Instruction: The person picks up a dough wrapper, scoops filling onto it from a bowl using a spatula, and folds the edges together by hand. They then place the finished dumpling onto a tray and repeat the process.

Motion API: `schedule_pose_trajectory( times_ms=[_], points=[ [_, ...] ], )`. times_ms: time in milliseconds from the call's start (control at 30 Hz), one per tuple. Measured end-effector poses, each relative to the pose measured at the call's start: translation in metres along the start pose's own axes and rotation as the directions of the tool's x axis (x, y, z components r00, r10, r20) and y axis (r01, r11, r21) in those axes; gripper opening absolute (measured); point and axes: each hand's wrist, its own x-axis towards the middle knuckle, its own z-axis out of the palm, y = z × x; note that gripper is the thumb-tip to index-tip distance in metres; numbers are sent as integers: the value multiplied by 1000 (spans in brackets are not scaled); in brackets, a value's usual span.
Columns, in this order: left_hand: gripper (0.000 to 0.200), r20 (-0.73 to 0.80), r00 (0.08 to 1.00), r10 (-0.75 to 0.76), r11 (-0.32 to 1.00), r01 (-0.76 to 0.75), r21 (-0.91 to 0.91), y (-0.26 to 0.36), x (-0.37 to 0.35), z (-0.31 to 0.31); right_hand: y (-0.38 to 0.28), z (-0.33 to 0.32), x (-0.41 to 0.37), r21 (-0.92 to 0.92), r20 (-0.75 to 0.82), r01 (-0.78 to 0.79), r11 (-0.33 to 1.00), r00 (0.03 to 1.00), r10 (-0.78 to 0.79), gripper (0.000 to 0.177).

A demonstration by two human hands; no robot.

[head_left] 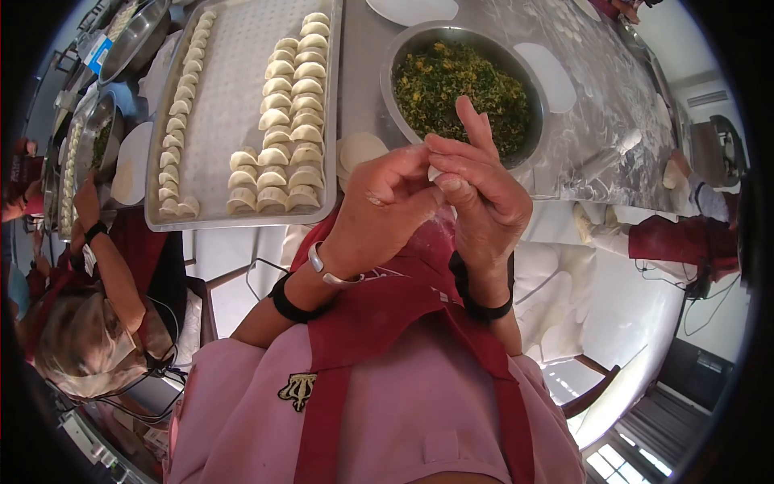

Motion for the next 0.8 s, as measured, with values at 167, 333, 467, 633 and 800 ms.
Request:
schedule_pose_trajectory(
  times_ms=[167,333,467,633,800],
  points=[
    [37,-88,995,-49,995,41,-93,-5,2,-2,-13,14,7,-21,-91,-65,998,994,63,28],
    [47,-48,997,65,970,-75,-233,-5,-4,5,0,6,0,-96,-36,36,995,999,-39,32],
    [38,131,988,-77,700,148,-699,-6,-7,-4,-3,2,4,-124,20,30,992,999,-28,30],
    [43,123,985,-117,651,170,-740,-7,-1,-6,-9,8,9,-212,-34,52,976,998,-60,31],
    [50,129,986,-108,717,167,-677,-11,-1,-4,0,1,8,-250,51,56,967,998,-44,39]
  ],
)
